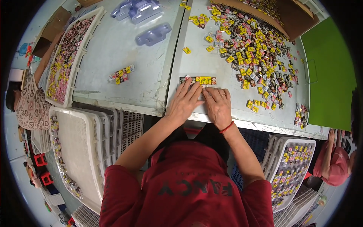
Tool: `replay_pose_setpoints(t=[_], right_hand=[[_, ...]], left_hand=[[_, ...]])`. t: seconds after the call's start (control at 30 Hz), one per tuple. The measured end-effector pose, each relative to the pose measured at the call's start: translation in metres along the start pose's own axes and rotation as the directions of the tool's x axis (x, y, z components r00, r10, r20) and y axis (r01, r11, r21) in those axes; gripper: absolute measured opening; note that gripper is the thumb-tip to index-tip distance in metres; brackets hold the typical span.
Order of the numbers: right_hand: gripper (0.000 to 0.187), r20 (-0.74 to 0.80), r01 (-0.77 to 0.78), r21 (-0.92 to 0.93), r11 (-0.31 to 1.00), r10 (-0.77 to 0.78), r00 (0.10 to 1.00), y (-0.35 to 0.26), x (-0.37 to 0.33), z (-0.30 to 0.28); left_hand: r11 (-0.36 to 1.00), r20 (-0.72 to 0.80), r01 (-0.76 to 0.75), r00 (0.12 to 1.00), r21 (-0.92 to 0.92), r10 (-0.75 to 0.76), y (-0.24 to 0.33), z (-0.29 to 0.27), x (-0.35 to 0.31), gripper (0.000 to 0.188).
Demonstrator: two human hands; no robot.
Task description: Arranging small toy ducks into rows and placing them into plastic trays.
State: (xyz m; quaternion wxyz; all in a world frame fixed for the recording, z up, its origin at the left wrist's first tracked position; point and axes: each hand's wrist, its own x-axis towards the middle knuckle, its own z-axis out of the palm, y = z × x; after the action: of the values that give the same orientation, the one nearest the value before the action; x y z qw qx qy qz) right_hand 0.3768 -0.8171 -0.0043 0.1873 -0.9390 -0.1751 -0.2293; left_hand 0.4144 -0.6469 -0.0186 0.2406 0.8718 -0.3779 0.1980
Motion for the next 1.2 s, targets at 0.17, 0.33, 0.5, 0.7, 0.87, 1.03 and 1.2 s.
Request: replay_pose_setpoints(t=[0.17, 0.33, 0.5, 0.7, 0.87, 1.03, 1.2], right_hand=[[0.032, 0.0, 0.011, -0.017, 1.0, -0.011, 1.0, -0.001, -0.006, -0.001], [0.03, -0.084, -0.017, 0.097, 0.995, 0.025, 0.996, 0.006, -0.004, -0.013], [0.027, 0.035, -0.452, 0.222, 0.864, 0.456, 0.889, 0.028, 0.012, -0.014], [0.031, 0.099, -0.474, 0.219, 0.853, 0.464, 0.88, 0.042, 0.026, 0.014], [0.03, 0.261, -0.624, 0.347, 0.7, 0.568, 0.781, 0.063, 0.011, 0.004], [0.022, 0.541, -0.773, 0.561, 0.295, 0.577, 0.612, 0.034, 0.041, 0.006], [0.021, 0.723, -0.797, 0.597, 0.091, 0.368, 0.584, -0.033, 0.127, 0.044]], left_hand=[[0.996, 0.275, 0.082, 0.959, -0.028, -0.071, 0.009, -0.019, 0.001, 0.076], [0.967, 0.09, 0.191, 0.98, -0.168, -0.178, -0.004, -0.02, -0.001, 0.062], [0.974, 0.028, 0.161, 0.987, -0.158, -0.158, -0.043, -0.017, 0.029, 0.019], [0.956, 0.241, 0.287, 0.926, 0.056, -0.292, -0.051, -0.008, 0.04, 0.016], [0.927, 0.217, 0.359, 0.919, -0.106, -0.33, -0.039, 0.005, 0.041, 0.014], [0.778, 0.282, 0.555, 0.828, -0.294, -0.485, -0.07, -0.035, 0.035, 0.019], [0.687, 0.39, 0.676, 0.728, -0.268, -0.564, -0.162, -0.12, 0.027, 0.025]])
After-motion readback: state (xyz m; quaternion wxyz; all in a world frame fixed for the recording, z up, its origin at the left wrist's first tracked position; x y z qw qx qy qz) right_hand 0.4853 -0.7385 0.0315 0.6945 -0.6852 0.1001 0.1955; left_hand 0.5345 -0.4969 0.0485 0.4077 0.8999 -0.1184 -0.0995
